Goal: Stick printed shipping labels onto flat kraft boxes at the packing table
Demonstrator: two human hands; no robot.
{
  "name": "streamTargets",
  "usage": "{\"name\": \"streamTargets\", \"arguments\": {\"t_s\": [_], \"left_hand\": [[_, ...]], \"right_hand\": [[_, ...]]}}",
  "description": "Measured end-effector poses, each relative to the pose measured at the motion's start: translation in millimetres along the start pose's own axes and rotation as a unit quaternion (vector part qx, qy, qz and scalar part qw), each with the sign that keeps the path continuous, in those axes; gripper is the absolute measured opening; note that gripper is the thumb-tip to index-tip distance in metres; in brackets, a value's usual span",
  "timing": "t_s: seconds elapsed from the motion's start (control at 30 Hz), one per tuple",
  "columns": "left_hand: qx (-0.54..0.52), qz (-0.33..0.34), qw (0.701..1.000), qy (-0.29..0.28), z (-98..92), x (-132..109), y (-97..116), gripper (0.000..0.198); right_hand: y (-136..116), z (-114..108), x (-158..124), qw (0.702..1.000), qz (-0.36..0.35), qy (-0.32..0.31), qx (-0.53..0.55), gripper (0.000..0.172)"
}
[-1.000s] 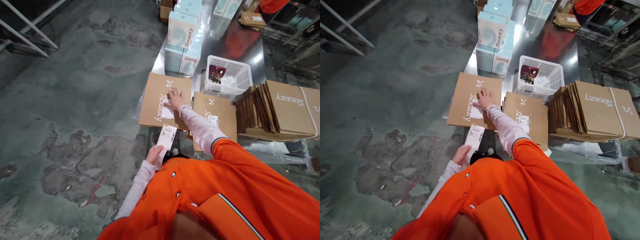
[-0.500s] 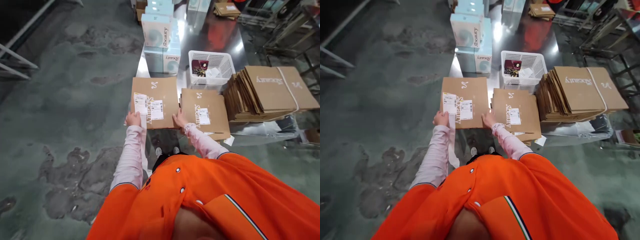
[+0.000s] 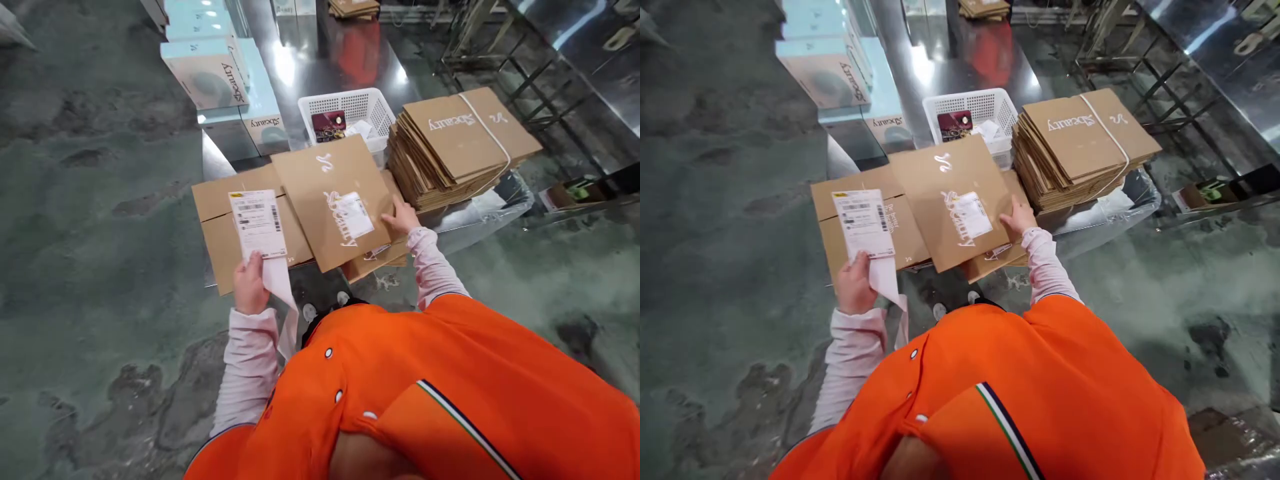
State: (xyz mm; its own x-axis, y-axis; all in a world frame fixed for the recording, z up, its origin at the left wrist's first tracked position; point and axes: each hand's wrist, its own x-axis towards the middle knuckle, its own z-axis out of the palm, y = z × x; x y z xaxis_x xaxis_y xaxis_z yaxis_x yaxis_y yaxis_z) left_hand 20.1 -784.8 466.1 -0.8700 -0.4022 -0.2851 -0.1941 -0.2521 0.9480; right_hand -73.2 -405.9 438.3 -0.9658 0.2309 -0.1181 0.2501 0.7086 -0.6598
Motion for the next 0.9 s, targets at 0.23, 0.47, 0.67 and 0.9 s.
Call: {"name": "streamTargets", "arguments": {"t_s": [0.23,0.47,0.67,0.9], "left_hand": [[0.039,-0.057,0.987,-0.148,26.0,-33,-31,0.057],[0.100,0.043,0.992,-0.067,-2.6,-27,-18,0.044],[0.088,-0.026,0.989,0.114,-9.3,-23,-45,0.032],[-0.026,-0.140,0.971,0.191,-30.6,-27,-104,0.049]], "right_hand": [[-108,80,-65,0.876,-0.156,-0.235,0.390,0.082],[-146,122,-96,0.869,-0.115,-0.322,0.356,0.054],[-165,152,-83,0.892,-0.172,-0.325,0.262,0.029],[-222,239,-5,0.948,-0.268,-0.162,0.056,0.014]]}}
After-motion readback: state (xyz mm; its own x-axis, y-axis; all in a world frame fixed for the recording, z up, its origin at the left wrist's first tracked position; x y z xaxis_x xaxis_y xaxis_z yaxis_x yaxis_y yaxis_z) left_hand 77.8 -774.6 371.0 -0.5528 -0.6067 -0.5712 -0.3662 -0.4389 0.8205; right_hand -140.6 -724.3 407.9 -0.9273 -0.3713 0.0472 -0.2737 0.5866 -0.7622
